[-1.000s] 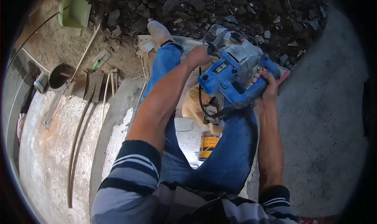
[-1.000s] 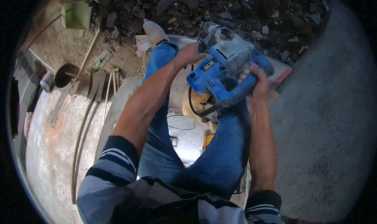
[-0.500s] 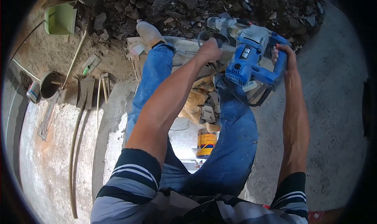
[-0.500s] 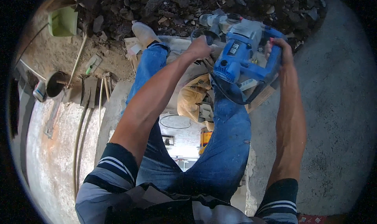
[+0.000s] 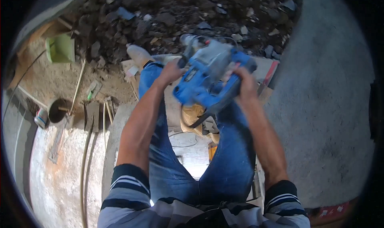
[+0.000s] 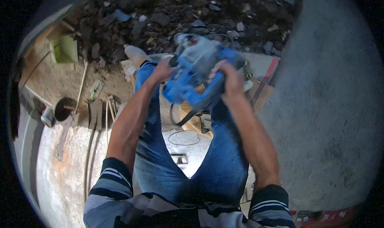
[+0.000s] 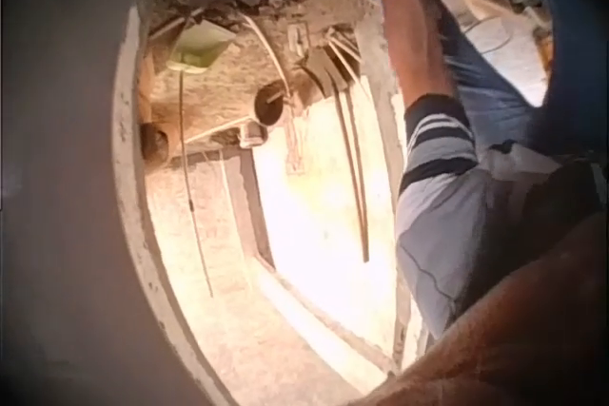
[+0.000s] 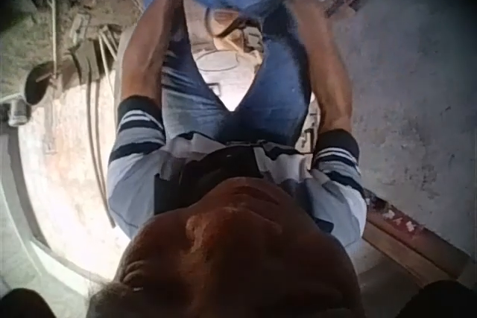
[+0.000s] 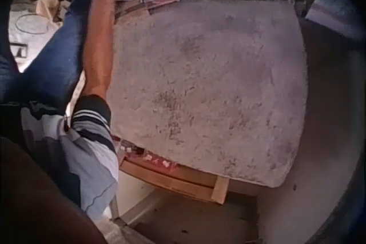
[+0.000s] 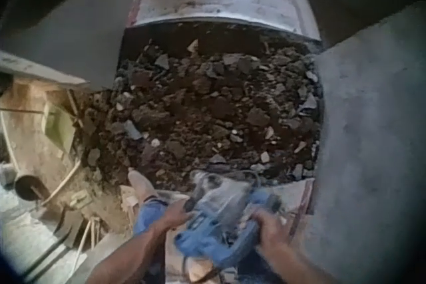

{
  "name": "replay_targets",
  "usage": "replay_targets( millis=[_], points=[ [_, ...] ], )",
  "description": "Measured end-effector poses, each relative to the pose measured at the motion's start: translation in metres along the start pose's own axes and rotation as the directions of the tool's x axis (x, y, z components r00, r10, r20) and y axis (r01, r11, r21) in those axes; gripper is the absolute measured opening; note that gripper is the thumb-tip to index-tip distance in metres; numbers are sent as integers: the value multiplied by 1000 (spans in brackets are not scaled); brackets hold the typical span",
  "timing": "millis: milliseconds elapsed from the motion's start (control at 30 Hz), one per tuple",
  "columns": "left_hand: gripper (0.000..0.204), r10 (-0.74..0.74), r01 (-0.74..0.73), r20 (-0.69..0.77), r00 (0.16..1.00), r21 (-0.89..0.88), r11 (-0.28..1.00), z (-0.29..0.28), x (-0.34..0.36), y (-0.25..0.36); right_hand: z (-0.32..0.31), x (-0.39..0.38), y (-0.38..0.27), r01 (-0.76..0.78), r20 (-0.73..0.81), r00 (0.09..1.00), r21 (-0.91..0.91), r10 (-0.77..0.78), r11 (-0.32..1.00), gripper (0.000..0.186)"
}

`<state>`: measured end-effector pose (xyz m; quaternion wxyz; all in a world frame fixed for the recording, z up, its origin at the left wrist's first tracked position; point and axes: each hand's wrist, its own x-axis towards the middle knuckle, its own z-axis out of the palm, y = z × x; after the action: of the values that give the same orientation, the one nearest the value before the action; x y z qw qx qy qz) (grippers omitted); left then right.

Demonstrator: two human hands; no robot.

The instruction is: Breaking up a concrete floor using a rotary hammer power tool.

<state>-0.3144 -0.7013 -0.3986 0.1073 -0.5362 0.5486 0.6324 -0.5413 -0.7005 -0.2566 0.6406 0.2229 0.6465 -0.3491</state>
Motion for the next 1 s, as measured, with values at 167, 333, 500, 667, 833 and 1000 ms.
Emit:
replay_targets(
  millis=[167,333,500,667,833,1000],
  points=[
    [39,-111,113,-25,994,122,986,2,-39,14,-23,-58,29,32,22,999,-19,-31,999,17],
    [39,-62,53,22,998,273,961,37,-27,49,-75,-100,34,63,-2,998,180,-63,982,23],
    [39,61,-120,185,981,331,936,77,11,135,-124,-110,7,237,-180,966,334,-185,912,25],
    [37,63,-172,317,946,331,928,111,61,155,-160,-81,-21,313,-235,944,414,-231,855,22],
    [35,88,-220,349,933,359,907,106,104,136,-170,-31,-40,235,-183,968,435,-171,869,13],
    [35,79,-211,344,936,367,906,108,105,140,-192,-5,-17,230,-211,967,495,-141,838,16]
  ],
)
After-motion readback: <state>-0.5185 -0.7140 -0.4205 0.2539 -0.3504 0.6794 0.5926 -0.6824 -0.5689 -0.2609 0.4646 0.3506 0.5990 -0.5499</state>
